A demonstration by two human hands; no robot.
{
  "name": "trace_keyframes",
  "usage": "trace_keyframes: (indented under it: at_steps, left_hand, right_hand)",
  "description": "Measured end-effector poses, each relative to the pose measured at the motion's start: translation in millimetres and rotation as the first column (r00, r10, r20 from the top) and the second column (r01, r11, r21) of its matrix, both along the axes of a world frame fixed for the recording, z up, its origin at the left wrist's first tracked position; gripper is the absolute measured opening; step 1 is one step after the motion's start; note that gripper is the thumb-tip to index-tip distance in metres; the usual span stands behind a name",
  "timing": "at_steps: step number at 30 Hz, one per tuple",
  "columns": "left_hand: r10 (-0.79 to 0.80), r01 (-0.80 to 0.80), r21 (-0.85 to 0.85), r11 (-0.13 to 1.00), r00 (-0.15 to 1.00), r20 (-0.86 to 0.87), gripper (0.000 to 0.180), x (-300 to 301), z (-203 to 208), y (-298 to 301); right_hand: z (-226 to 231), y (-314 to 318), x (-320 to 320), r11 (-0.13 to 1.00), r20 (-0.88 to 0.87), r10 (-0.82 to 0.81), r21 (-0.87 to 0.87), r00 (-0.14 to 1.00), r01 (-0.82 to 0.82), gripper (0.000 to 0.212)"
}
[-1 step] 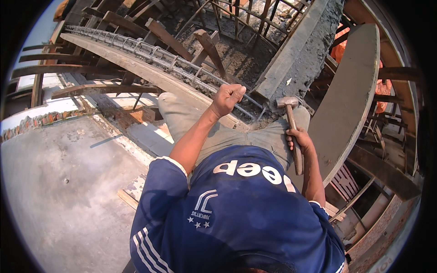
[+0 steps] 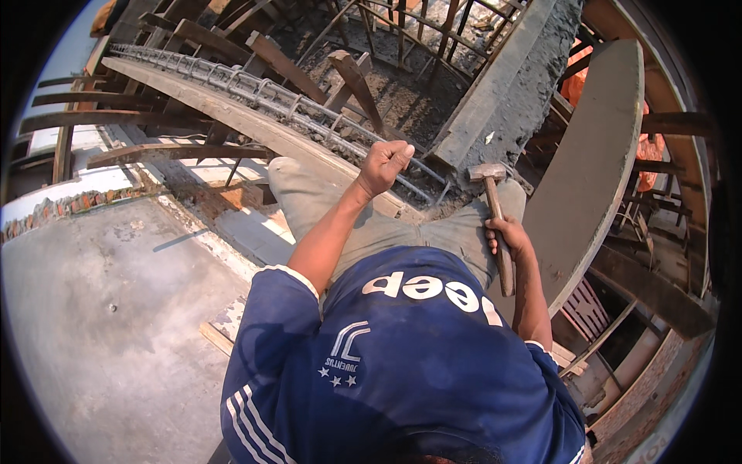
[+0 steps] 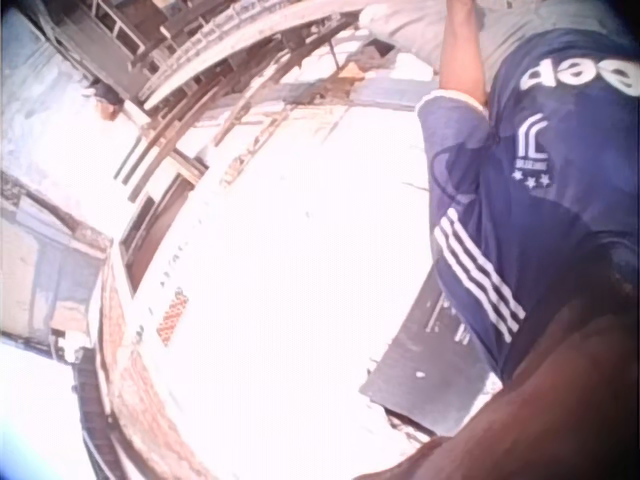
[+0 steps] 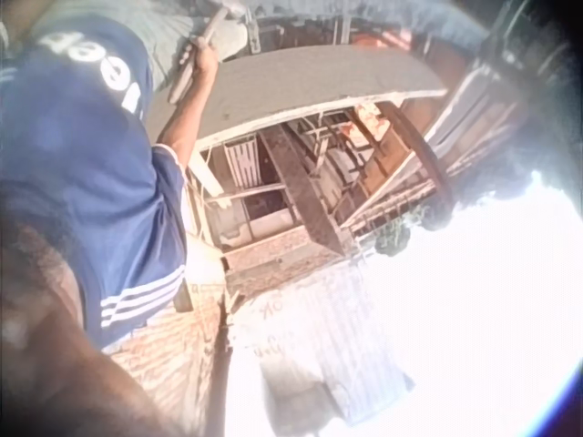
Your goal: The person uses a hammer and a metal rod to adjust and secure wooden beams and rebar for a concrete form on a construction site.
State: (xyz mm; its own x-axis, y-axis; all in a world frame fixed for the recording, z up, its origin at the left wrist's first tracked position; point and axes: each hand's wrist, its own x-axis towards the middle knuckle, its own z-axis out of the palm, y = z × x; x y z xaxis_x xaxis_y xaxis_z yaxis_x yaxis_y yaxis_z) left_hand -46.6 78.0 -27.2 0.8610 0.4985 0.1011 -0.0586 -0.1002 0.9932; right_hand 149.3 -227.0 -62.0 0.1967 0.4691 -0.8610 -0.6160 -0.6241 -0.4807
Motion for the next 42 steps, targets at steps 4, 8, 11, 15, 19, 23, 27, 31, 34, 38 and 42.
trace_keyframes:
  at_steps: [4, 8, 11, 15, 19, 23, 27, 31, 34, 38, 42]
  left_hand:
    - [0.079, -0.086, 0.108, 0.99, 0.995, 0.061, 0.053, 5.6, -7.3, 12.6]
    - [0.224, -0.227, -0.009, 0.974, 0.952, 0.209, 0.053, -0.7, -17.1, 2.8]
    - [0.364, -0.309, -0.253, 0.917, 0.908, 0.208, 0.049, -10.0, -24.9, -11.4]
    - [0.317, -0.296, -0.292, 0.91, 0.948, 0.026, 0.046, -32.1, -15.4, -19.3]
    - [0.462, -0.298, -0.49, 0.819, 0.85, 0.254, 0.043, -31.6, -2.9, -12.1]
    - [0.573, -0.382, -0.56, 0.735, 0.791, 0.213, 0.043, -37.2, -2.9, -3.6]
    - [0.466, -0.361, -0.383, 0.85, 0.854, 0.23, 0.043, -41.8, 25.0, -13.5]
    - [0.384, -0.322, -0.345, 0.881, 0.915, 0.125, 0.045, -30.7, 1.7, -6.6]
    - [0.353, -0.289, -0.396, 0.872, 0.931, 0.098, 0.046, -12.5, -0.5, 5.5]
    - [0.344, -0.307, -0.354, 0.883, 0.938, 0.044, 0.052, 12.4, 2.0, 14.1]
    - [0.379, -0.376, -0.29, 0.88, 0.924, -0.045, 0.054, 26.0, 16.4, 20.5]
  right_hand:
    - [2.0, -0.1, -0.3, 1.0, 0.006, 0.007, 0.0, 1.0, -0.007, 0.016]
    - [2.1, 0.2, 0.7, 1.0, 0.008, 0.013, -0.003, 1.0, -0.013, 0.015]
    - [1.8, -0.2, 0.8, 1.0, 0.004, 0.007, 0.004, 1.0, -0.007, 0.015]
    - [3.6, -0.2, 1.3, 1.0, -0.021, 0.005, 0.002, 1.0, -0.005, 0.016]
    - [-3.6, -2.5, 4.7, 0.999, -0.042, -0.006, 0.05, 0.999, 0.008, 0.018]
    - [1.6, -0.9, 4.2, 1.0, -0.018, 0.016, 0.008, 1.0, -0.016, 0.019]
    - [1.3, -3.1, 3.3, 1.0, -0.046, -0.008, 0.019, 0.999, 0.009, 0.019]
    - [2.2, -1.4, 6.0, 1.0, -0.064, 0.003, -0.003, 0.998, -0.003, 0.019]
    - [1.3, -2.6, 5.2, 1.0, -0.053, -0.001, 0.008, 0.999, 0.001, 0.02]
    - [-1.0, -2.7, 6.5, 1.0, -0.052, 0.017, 0.016, 0.999, -0.016, 0.02]
    - [-2.0, -3.9, 6.9, 1.0, -0.061, -0.002, 0.028, 0.998, 0.004, 0.02]
